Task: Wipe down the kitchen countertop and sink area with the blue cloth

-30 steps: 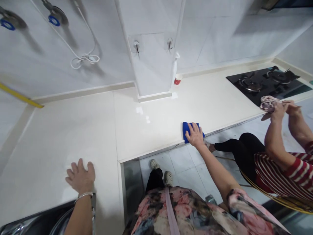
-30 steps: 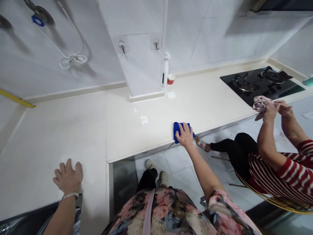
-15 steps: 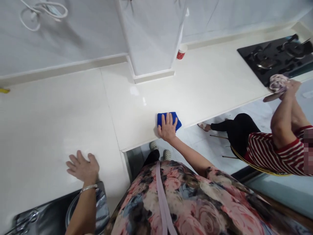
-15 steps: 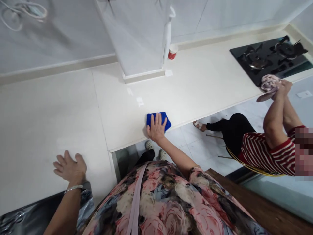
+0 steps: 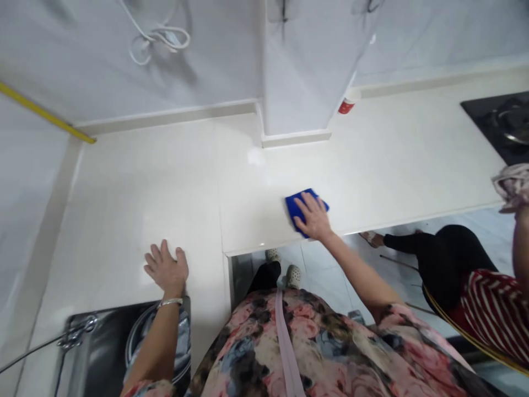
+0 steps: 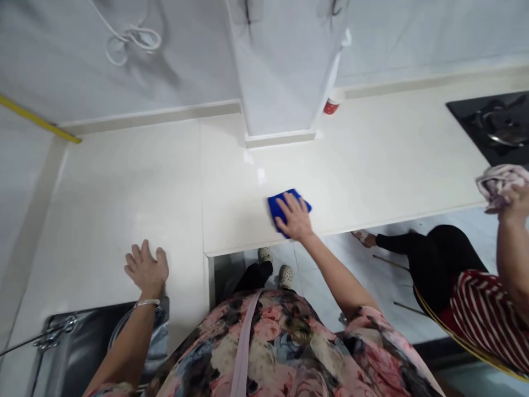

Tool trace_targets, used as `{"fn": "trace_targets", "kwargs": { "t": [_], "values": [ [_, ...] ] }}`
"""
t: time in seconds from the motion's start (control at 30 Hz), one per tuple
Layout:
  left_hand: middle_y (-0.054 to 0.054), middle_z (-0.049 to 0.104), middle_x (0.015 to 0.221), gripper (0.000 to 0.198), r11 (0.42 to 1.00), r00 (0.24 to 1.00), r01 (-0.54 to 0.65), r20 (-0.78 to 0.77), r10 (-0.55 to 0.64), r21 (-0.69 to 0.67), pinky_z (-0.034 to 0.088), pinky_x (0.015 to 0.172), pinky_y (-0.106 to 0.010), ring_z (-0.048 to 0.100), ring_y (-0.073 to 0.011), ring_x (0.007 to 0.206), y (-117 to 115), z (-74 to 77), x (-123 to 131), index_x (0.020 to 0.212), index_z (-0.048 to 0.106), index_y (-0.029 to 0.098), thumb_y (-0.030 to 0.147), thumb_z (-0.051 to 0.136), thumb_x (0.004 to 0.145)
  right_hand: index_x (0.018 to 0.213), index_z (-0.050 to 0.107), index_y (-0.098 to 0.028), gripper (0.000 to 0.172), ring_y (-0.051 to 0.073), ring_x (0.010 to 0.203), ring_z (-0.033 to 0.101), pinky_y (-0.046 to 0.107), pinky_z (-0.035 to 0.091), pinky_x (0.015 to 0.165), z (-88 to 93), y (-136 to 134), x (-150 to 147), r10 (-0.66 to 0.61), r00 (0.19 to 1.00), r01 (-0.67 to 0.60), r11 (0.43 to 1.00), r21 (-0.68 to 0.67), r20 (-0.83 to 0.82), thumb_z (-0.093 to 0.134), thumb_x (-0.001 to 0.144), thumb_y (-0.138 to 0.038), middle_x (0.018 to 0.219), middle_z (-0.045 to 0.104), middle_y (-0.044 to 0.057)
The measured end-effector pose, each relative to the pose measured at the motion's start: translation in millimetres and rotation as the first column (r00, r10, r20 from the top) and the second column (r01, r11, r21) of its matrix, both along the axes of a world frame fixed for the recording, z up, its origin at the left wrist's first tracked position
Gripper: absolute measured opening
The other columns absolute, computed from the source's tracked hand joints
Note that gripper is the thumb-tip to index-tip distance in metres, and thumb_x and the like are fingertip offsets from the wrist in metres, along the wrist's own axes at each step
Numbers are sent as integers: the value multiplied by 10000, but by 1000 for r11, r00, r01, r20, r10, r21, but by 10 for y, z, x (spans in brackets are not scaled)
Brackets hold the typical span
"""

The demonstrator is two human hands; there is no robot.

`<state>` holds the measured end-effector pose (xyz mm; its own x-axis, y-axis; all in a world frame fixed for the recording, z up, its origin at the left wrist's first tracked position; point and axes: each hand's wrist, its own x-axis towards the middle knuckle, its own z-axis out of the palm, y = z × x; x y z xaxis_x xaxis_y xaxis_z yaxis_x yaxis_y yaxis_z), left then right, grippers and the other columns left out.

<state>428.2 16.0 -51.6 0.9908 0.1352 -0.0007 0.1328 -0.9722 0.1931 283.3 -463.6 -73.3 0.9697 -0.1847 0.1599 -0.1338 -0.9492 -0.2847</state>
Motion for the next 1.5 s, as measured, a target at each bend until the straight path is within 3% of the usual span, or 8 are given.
{"fn": "trace_targets", "kwargs": {
  "t": [0.2,0.4,0.53,0.67,0.8,0.97,1.3,1.5],
  "values": [
    [-212,304,1737,720,1000,999,7,35,-7,13,183,1296,-651,201,-429,1622,32,16,-12,1628,411,123,539,282,1054,1593,464,-115,656,379,1562,342,656,264,1255,-122,-770,388,-465,881,472,872,-127,83,378,1044,-464,1678,393,241],
    [-211,321,1730,746,1000,1000,0,15,0,8,208,1284,-650,195,-418,1627,73,18,9,1626,417,139,577,228,1052,1568,423,54,712,532,1531,300,875,239,1104,-55,-727,1640,-781,623,781,619,-81,34,364,1017,-394,1618,344,417],
    [-201,330,1729,727,1000,1000,-18,19,17,26,215,1283,-646,179,-395,1638,87,-4,17,1626,416,147,543,235,1044,1578,380,88,733,551,1556,251,920,196,1083,22,-214,2473,-754,656,754,657,-17,-33,401,995,-357,1630,304,439],
    [-197,341,1726,738,999,999,-21,31,20,26,221,1283,-649,193,-401,1635,137,-59,31,1624,427,157,557,235,1035,1609,316,81,764,543,1586,189,945,117,1085,50,603,2877,-616,787,617,784,68,-32,397,996,-367,1653,271,425],
    [-212,347,1719,759,1000,999,-26,34,26,6,218,1277,-673,210,-428,1626,179,-88,54,1620,439,140,572,233,1030,1640,307,25,792,476,1628,135,822,44,1224,85,1310,2777,-174,980,180,982,57,-100,458,1015,-437,1718,202,345],
    [-195,347,1724,730,999,998,-31,54,30,12,218,1286,-660,202,-410,1634,171,-76,48,1623,442,159,552,246,1040,1669,320,-92,782,379,1642,172,666,56,1306,139,1492,2427,181,980,-173,981,89,-88,491,1031,-510,1757,204,247],
    [-195,359,1718,658,999,996,-38,75,39,-11,209,1299,-642,213,-400,1632,167,-50,-39,1595,493,143,460,324,1043,1583,500,-161,669,367,1546,381,596,322,1217,156,1157,1921,263,965,-262,962,72,-4,542,1016,-513,1705,376,206],
    [-254,398,1679,650,989,992,-94,71,102,-117,232,1271,-708,218,-451,1620,89,-317,111,1560,524,93,391,430,990,1304,724,-207,506,255,1293,667,478,541,1105,0,650,1548,96,963,-195,893,405,252,324,1058,-396,1385,718,144]
  ]
}}
